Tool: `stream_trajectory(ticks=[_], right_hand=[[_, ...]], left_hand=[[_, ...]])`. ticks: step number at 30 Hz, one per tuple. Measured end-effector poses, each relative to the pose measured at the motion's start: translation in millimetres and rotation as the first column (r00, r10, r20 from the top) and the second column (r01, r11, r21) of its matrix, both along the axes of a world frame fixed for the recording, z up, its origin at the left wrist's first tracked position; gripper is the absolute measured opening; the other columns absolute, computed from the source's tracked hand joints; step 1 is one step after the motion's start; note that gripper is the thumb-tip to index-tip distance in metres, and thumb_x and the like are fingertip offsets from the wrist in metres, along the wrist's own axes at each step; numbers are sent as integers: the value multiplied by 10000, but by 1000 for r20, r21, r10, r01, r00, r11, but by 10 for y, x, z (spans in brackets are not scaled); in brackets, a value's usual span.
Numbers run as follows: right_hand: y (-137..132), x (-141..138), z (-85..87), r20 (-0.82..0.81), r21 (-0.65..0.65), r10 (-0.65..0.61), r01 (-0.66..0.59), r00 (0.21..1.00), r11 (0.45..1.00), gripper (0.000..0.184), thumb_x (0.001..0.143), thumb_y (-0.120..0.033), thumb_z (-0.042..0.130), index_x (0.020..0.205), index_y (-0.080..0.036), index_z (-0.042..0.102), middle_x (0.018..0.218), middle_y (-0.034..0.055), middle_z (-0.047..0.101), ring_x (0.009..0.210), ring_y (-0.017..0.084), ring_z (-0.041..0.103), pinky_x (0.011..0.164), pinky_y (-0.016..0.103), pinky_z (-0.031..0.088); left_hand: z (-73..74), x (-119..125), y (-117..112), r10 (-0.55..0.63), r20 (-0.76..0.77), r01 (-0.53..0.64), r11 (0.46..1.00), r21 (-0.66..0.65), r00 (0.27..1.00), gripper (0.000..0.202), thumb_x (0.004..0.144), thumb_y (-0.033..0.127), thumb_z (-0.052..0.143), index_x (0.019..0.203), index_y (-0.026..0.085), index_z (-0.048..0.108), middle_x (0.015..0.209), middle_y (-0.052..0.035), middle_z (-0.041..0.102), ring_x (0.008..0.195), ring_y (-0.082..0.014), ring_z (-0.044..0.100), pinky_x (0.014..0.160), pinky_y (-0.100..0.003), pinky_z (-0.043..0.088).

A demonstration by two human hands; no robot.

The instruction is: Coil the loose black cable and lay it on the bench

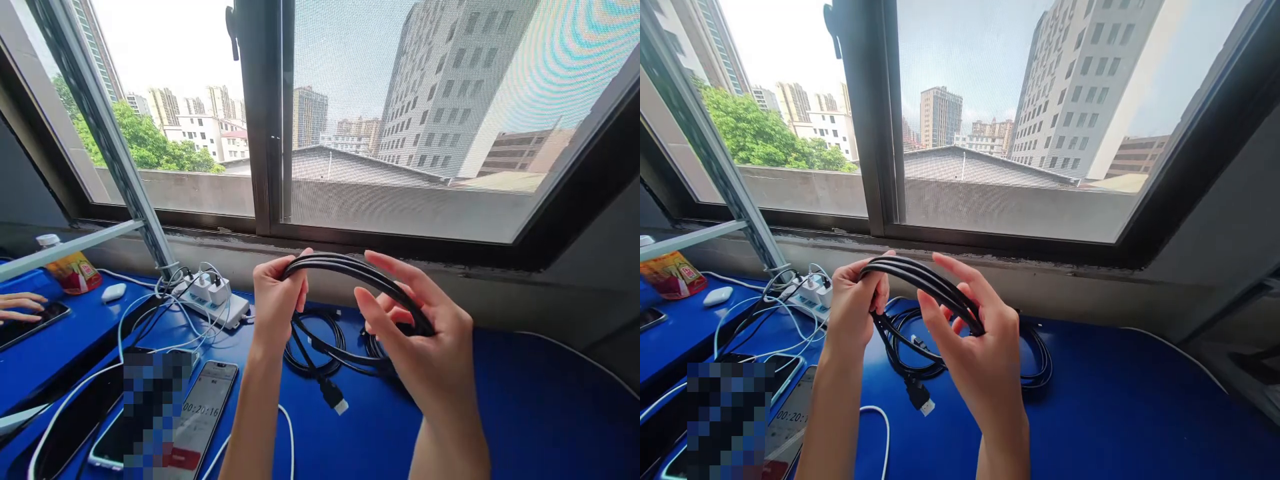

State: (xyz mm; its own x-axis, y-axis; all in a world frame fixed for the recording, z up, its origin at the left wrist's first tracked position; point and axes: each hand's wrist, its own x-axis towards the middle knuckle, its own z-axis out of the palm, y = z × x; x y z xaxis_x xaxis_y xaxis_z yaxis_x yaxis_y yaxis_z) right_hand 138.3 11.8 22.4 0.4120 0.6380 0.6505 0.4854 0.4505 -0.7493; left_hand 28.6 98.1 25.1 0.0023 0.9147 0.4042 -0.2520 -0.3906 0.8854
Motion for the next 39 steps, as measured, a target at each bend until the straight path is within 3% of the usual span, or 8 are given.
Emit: stream_trajectory(ticks=[6, 10, 18, 22, 26, 29, 33, 39], right_hand=[[-38, -42, -3, -287, 62, 113, -99, 951, 993, 256, 786, -327, 708, 1021, -231, 741, 383, -86, 358, 285, 17, 262, 279, 137, 216], [-27, 24, 6, -358, 235, 39, 49, 933, 971, 256, 738, -274, 753, 994, -260, 751, 369, -90, 352, 273, 8, 237, 268, 146, 170], [-36, -109, 29, -353, 483, -62, 239, 933, 842, 287, 740, -150, 743, 965, -327, 744, 428, -82, 453, 291, 10, 286, 284, 172, 199], [-36, -81, -12, -248, 547, 19, 124, 969, 828, 356, 765, -94, 687, 1017, -343, 725, 413, -94, 433, 286, 10, 274, 286, 173, 208], [3, -32, -4, -233, 622, 181, 3, 955, 783, 359, 778, -84, 631, 1024, -327, 727, 382, -106, 357, 263, -6, 200, 280, 154, 156], [64, 19, 31, -415, 600, 232, 73, 880, 797, 289, 760, -118, 619, 975, -284, 721, 361, -126, 260, 260, -8, 142, 292, 134, 140], [156, 140, 40, -594, 385, 207, 49, 777, 921, 232, 669, -234, 669, 891, -174, 638, 411, -123, 302, 290, 7, 227, 309, 129, 176], [204, 227, -56, -378, 169, -161, 239, 912, 956, 556, 680, -374, 733, 1186, -192, 591, 766, -23, 591, 369, 18, 388, 308, 148, 305]], left_hand=[[-69, 121, 83, -104, -54, 96, 985, -144, 993, 424, 781, 270, 602, 394, 205, 442, 321, 58, 379, 332, -68, 430, 393, -188, 335], [-192, 234, 180, -271, -287, 173, 930, -325, 919, 436, 834, 318, 541, 419, 185, 533, 384, 13, 505, 379, -89, 503, 440, -196, 391], [-238, 335, 20, -835, -344, 665, 551, -505, 430, 572, 868, 528, 406, 469, 190, 637, 500, -42, 643, 568, -151, 625, 670, -255, 478], [-313, 364, 34, -883, -243, 774, 468, -426, 401, 434, 857, 520, 445, 699, 245, 742, 795, -37, 755, 863, -217, 678, 818, -313, 483], [-405, 445, 81, -834, -96, 804, 549, -228, 543, 424, 880, 521, 457, 1046, 226, 712, 1053, -53, 736, 1072, -231, 632, 994, -378, 420], [-371, 486, 44, -725, 83, 729, 675, -110, 684, 404, 868, 553, 495, 852, 196, 682, 1042, -68, 728, 1086, -230, 629, 1007, -375, 422], [-256, 455, -8, -627, 312, 670, 740, -47, 714, 486, 746, 672, 602, 631, 216, 479, 594, 9, 656, 778, -200, 711, 751, -290, 520], [-191, 297, 100, -490, 173, 503, 863, -38, 854, 571, 678, 747, 603, 628, 191, 481, 314, 126, 276, 256, -74, 410, 348, -172, 290]])
